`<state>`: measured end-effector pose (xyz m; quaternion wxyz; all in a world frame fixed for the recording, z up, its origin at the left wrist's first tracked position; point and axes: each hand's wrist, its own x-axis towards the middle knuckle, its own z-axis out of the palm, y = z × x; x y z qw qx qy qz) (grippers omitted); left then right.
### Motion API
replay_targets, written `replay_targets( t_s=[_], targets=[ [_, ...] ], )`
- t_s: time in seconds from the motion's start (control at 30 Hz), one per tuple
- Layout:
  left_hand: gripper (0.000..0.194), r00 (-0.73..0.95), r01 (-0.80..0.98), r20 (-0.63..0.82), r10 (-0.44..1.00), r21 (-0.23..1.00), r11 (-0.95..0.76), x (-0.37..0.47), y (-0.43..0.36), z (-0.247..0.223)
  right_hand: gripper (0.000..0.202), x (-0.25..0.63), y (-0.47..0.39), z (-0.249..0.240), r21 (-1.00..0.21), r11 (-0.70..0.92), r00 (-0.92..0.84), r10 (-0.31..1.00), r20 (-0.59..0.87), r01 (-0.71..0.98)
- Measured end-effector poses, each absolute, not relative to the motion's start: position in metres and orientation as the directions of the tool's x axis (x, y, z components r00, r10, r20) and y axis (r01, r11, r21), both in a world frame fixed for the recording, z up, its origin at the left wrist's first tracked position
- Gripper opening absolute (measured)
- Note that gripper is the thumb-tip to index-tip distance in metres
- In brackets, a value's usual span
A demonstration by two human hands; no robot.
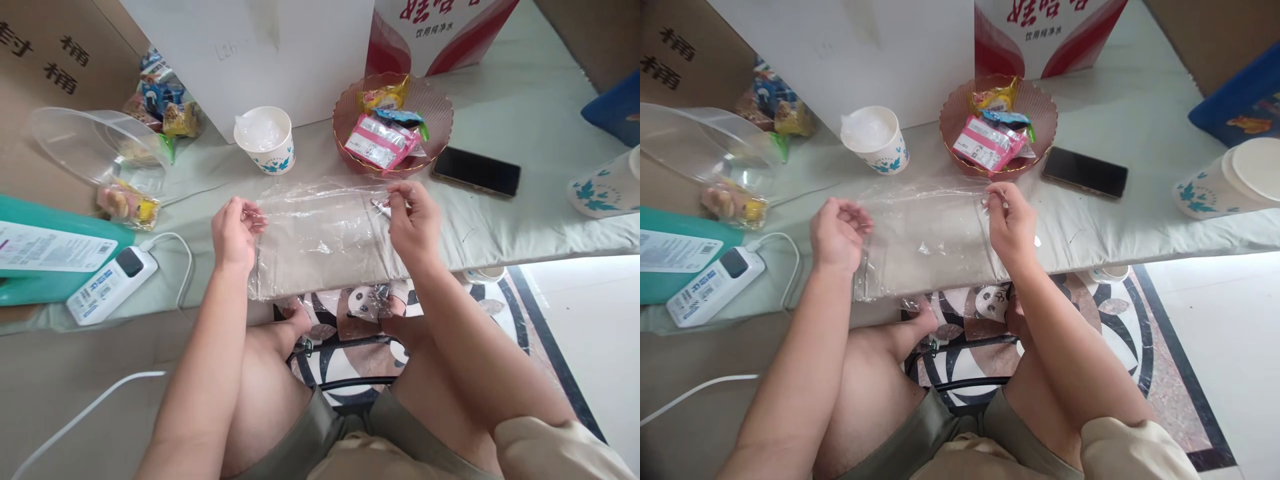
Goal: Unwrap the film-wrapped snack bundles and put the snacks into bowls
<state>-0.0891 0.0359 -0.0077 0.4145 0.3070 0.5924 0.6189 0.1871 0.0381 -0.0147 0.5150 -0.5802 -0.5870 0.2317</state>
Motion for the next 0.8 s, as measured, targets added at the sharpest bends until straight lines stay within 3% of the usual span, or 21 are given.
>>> replay_targets(
  t_s=[0.1,0.2,0.43,0.8],
  targets=[
    [0.045,-0.303,-0.149,-0.248,0.92,0.966,0.211,-0.091,0.034,-0.006,0.018,0.188,0.037,-0.017,-0.88,0.21,0.126,0.949,0.288,0.425],
    [0.032,-0.227,-0.019,-0.262,0.938,0.964,0.265,-0.09,0.031,-0.005,0.019,0.189,0.036,-0.021,-0.866,0.21,0.091,0.956,0.279,0.454],
    [0.022,-0.385,-0.028,-0.188,0.903,0.981,0.193,-0.09,0.034,-0.007,0.021,0.192,0.037,-0.021,-0.855,0.181,0.059,0.969,0.239,0.486],
    [0.03,-0.384,-0.006,-0.081,0.92,0.996,0.085,-0.104,0.037,-0.009,0.011,0.197,0.047,-0.02,-0.909,0.057,0.174,0.975,0.141,0.413]
  ],
)
